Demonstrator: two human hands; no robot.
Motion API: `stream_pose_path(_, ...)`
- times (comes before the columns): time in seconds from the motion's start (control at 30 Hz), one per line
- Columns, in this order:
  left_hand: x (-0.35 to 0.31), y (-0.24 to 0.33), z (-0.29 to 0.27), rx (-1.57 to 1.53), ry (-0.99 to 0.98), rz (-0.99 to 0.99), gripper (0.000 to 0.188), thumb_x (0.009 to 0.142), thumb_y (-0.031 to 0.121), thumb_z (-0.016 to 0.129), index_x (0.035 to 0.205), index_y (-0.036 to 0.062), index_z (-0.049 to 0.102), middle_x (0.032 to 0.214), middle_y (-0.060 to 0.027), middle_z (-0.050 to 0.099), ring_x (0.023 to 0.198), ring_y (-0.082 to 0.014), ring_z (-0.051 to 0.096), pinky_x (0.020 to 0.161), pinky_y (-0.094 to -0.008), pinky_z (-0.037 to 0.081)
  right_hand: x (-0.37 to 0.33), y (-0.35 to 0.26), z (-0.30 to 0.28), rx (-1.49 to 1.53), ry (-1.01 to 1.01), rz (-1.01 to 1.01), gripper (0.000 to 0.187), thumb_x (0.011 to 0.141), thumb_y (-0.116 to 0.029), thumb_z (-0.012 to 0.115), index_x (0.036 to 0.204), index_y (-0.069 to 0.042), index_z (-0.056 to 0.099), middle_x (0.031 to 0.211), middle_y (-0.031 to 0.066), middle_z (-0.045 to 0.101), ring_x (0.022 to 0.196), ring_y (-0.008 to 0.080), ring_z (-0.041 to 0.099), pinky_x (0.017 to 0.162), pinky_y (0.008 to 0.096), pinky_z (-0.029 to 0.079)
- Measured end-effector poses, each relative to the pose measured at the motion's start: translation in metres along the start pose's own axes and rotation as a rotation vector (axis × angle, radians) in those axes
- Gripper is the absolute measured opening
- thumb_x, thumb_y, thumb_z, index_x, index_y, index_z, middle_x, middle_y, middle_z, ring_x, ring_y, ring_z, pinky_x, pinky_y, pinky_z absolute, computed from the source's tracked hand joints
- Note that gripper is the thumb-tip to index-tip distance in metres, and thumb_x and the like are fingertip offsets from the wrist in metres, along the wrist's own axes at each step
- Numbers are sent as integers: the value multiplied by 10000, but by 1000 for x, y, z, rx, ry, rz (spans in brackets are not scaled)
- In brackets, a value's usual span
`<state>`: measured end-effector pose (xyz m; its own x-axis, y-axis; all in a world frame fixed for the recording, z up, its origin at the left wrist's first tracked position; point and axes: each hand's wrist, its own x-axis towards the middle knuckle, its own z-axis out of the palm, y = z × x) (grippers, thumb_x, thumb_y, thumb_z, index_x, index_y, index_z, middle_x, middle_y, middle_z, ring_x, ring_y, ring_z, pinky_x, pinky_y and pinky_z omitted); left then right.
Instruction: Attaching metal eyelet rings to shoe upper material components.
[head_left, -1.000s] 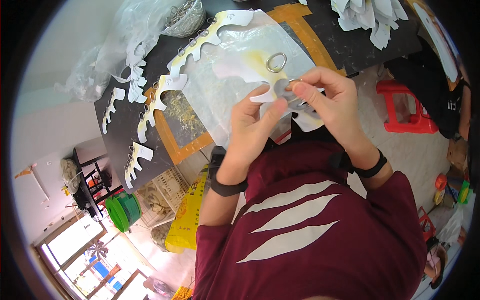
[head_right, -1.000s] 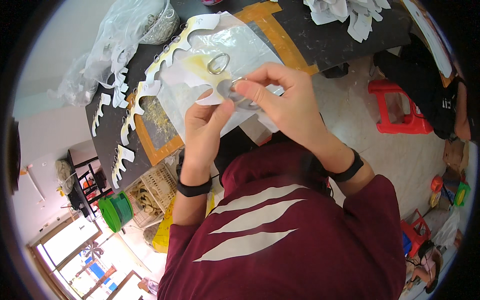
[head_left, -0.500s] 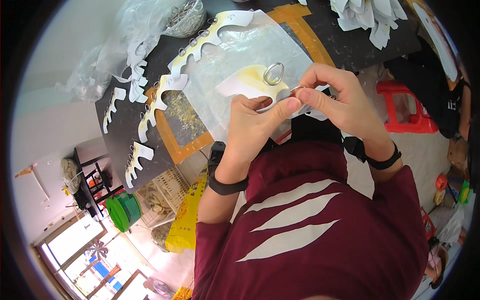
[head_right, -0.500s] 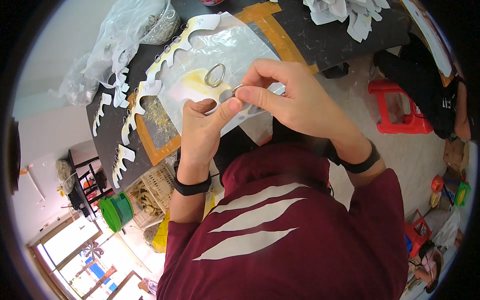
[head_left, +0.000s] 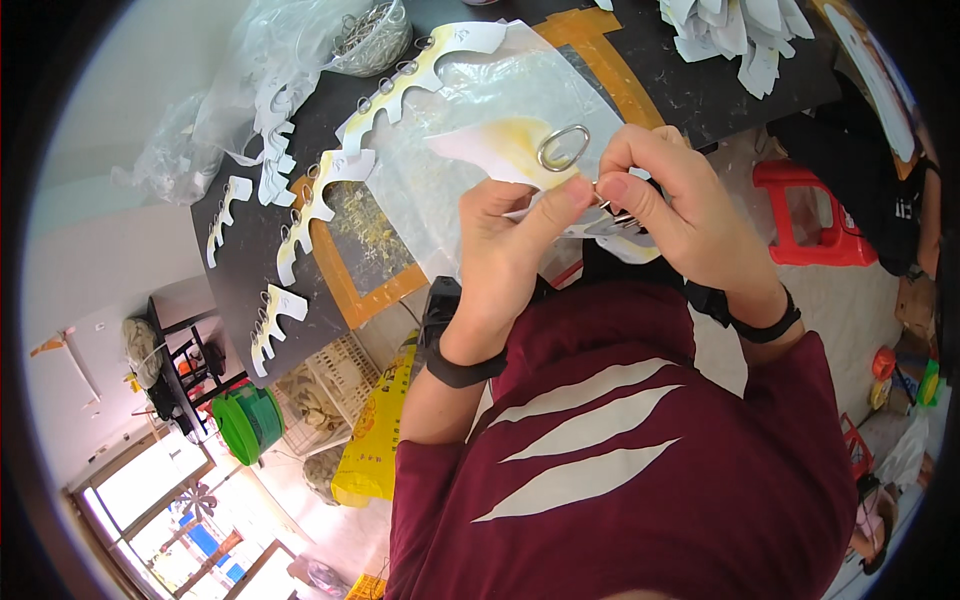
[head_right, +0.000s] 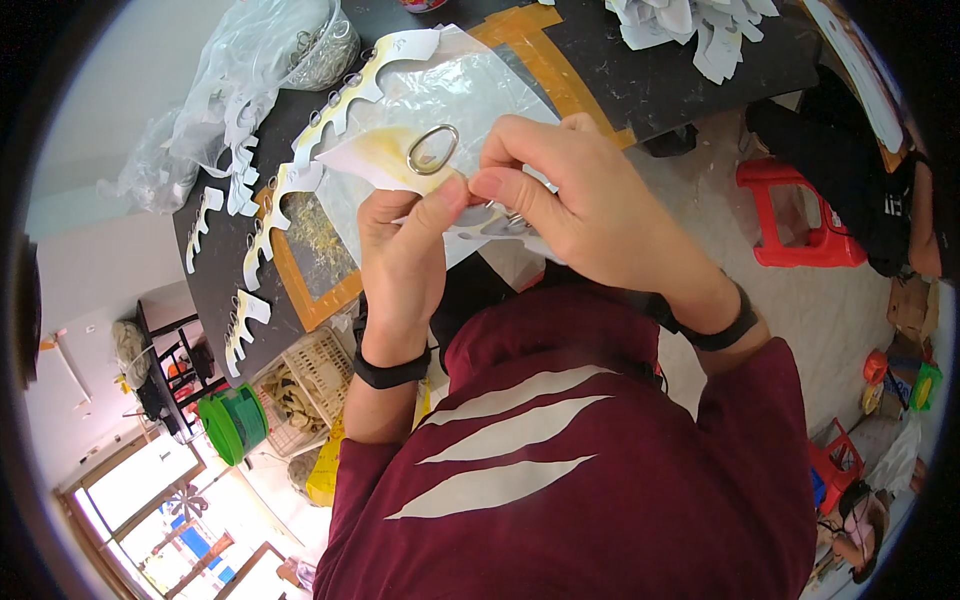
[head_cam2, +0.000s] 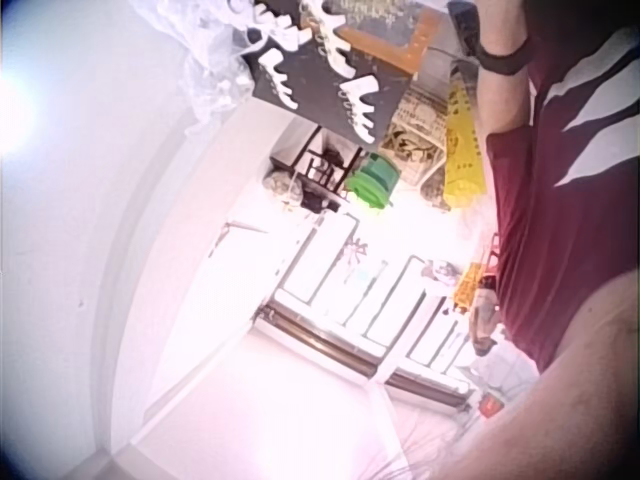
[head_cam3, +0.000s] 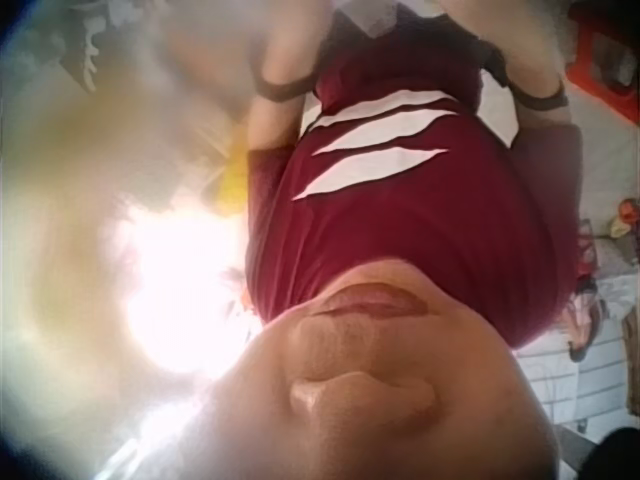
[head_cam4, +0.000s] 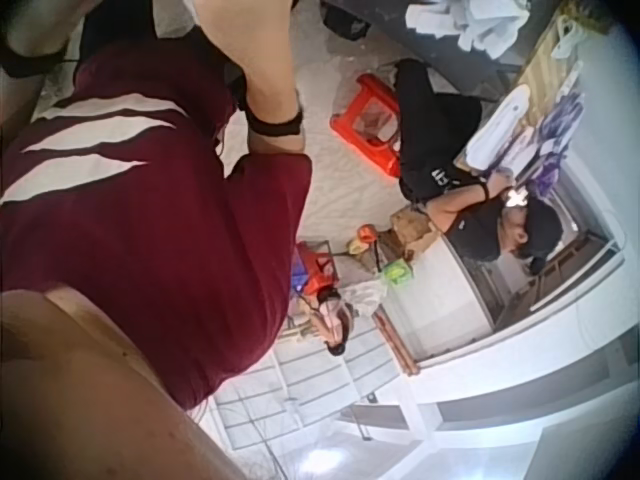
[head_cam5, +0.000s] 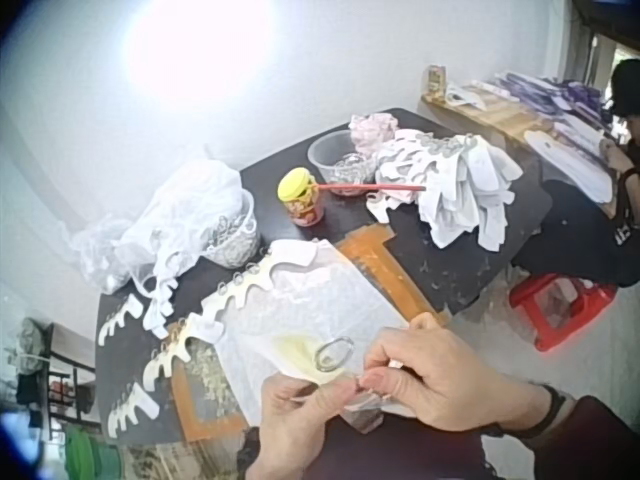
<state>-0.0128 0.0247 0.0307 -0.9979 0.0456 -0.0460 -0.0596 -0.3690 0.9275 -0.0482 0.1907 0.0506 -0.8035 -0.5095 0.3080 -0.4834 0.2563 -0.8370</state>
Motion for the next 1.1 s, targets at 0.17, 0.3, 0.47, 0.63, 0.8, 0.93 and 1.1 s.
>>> stream_pose_path(0.17, 0, -2, 4, -135, 43, 25, 164, 813, 113, 661, 884, -34, 651, 827, -81, 655, 750, -96, 591, 691, -233, 449, -5, -1, 8, -74, 81, 23, 115, 852, -161, 543, 795, -62, 557, 731, 48, 576, 671, 213, 513, 682, 289, 323)
stream_pose_path(0.3, 5, -7, -3, -100, 4, -107, 194, 825, 146, 655, 842, -47, 651, 790, -71, 655, 706, -84, 583, 646, -226, 457, -8, 7, 11, -2, 106, 59, 122, 850, -152, 539, 788, -49, 552, 695, 51, 573, 640, 204, 521, 656, 288, 332)
stream_pose_path(0.47, 7, -10, -11, 184, -56, -96, 229, 836, 183, 649, 850, -45, 650, 748, -40, 643, 663, -63, 551, 579, -220, 440, -6, 4, 7, 195, 94, 191, 169, 853, -145, 531, 754, -8, 535, 618, 80, 542, 545, 192, 492, 551, 292, 361)
stream_pose_path(0.63, 6, -8, -14, 464, -139, 61, 229, 849, 188, 637, 872, -40, 647, 713, -8, 625, 641, -48, 523, 567, -203, 419, -7, 7, 5, 189, 46, 147, 203, 865, -158, 524, 747, 8, 520, 593, 66, 500, 536, 135, 446, 515, 258, 355)
stream_pose_path(0.8, -3, -11, -2, -19, -77, -12, 197, 866, 182, 615, 879, -13, 643, 678, 3, 589, 555, -34, 469, 477, -196, 367, -8, 13, 6, 604, -64, 311, 230, 903, -209, 499, 762, -28, 508, 661, -10, 468, 614, 72, 427, 561, 225, 348)
stream_pose_path(0.93, -5, -31, -4, -213, -32, -70, 232, 881, 256, 595, 809, 36, 596, 576, 56, 449, 413, 3, 285, 343, -187, 196, -9, 26, 19, 976, -82, 378, 249, 927, -236, 477, 760, -52, 496, 702, -34, 457, 640, 48, 403, 582, 209, 343)
stream_pose_path(1.1, -1, -31, -11, -93, 35, -166, 278, 879, 294, 597, 829, 22, 567, 625, 59, 456, 505, -2, 355, 412, -193, 277, -11, 26, 17, 839, 16, 392, 239, 918, -227, 500, 752, -56, 490, 675, -38, 449, 620, 39, 393, 560, 197, 328)
